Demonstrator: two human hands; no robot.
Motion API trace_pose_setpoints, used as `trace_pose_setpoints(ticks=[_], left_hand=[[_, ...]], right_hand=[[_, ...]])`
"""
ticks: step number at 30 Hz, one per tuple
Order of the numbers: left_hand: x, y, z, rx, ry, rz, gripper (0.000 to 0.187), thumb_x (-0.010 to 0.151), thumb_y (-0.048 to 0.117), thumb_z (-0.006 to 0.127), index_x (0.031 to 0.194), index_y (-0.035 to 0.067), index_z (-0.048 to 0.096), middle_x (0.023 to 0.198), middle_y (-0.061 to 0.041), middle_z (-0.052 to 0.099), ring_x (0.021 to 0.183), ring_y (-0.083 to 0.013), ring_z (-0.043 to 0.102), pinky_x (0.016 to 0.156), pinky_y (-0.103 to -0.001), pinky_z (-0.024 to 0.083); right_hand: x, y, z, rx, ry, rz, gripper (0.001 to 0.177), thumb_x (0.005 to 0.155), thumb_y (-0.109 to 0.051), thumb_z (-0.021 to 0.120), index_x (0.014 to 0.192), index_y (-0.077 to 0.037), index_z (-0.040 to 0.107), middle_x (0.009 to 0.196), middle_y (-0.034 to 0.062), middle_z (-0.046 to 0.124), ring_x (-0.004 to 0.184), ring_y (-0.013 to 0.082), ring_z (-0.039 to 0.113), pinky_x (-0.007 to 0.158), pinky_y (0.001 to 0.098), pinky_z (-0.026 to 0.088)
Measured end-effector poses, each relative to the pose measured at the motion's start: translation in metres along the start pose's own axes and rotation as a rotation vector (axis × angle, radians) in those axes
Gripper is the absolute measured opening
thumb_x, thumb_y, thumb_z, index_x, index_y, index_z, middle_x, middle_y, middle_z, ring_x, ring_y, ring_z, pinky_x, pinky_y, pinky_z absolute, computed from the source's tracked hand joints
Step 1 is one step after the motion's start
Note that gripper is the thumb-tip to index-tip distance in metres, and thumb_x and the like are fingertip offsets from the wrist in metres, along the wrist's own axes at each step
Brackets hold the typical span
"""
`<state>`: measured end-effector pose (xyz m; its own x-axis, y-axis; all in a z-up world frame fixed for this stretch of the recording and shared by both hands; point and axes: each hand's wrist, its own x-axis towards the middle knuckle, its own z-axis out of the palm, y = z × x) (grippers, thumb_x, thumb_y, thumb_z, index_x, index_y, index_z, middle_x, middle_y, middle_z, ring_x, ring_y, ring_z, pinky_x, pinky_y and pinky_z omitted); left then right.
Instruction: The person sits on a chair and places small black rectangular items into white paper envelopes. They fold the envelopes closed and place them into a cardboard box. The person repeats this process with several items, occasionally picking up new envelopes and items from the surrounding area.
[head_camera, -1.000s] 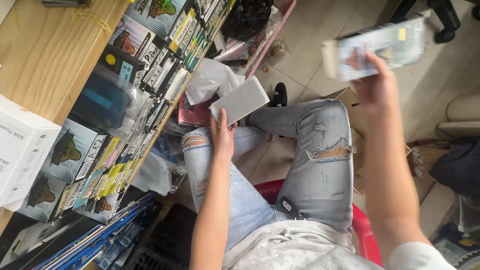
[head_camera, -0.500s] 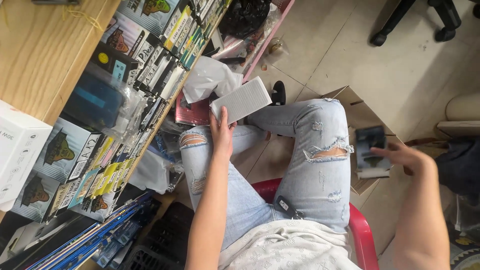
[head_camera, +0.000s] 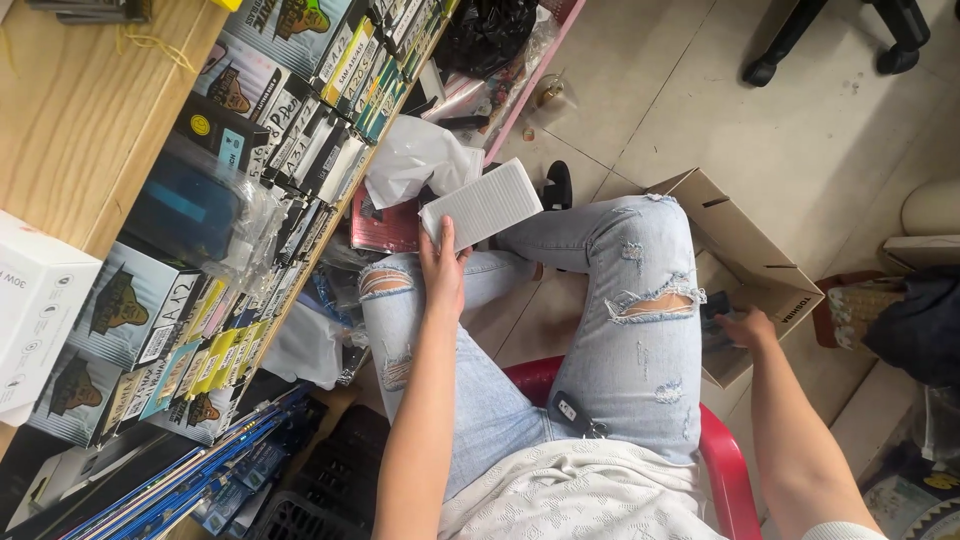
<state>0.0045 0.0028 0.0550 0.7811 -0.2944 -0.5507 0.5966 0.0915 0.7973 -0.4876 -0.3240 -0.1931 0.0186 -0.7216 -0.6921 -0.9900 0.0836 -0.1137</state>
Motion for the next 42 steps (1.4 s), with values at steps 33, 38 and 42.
trace_pose_setpoints(ticks=[33, 38, 42], left_hand=[[0.013, -0.008, -0.008, 0.061, -0.003, 0.062, 0.068, 0.097, 0.047, 0.071, 0.149, 0.011, 0.044, 0.132, -0.012, 0.049, 0.115, -0.0218, 0.059, 0.095, -0.041, 0.059], [0.004, 0.005, -0.004, -0.046, -0.131, -0.155, 0.115, 0.090, 0.064, 0.066, 0.162, 0.003, 0.002, 0.148, -0.032, 0.043, 0.122, -0.0354, 0.066, 0.100, -0.047, 0.059], [0.039, -0.045, -0.018, -0.177, -0.316, -0.169, 0.115, 0.093, 0.074, 0.055, 0.163, 0.000, 0.002, 0.152, -0.030, 0.036, 0.142, -0.0404, 0.043, 0.118, -0.060, 0.037]], right_hand=[[-0.286, -0.434, 0.000, 0.475, -0.015, -1.258, 0.024, 0.097, -0.026, 0.081, 0.105, -0.008, 0.068, 0.090, 0.0127, 0.072, 0.090, 0.0326, 0.072, 0.077, 0.0458, 0.054], [-0.306, -0.438, -0.003, 0.415, 0.247, -1.403, 0.014, 0.101, -0.014, 0.078, 0.103, -0.007, 0.066, 0.086, 0.0129, 0.073, 0.086, 0.0383, 0.074, 0.070, 0.0461, 0.056], [-0.318, -0.443, 0.011, 0.156, 0.353, -1.681, 0.022, 0.090, -0.023, 0.085, 0.099, -0.009, 0.072, 0.092, 0.0121, 0.076, 0.090, 0.0330, 0.075, 0.071, 0.0414, 0.057]])
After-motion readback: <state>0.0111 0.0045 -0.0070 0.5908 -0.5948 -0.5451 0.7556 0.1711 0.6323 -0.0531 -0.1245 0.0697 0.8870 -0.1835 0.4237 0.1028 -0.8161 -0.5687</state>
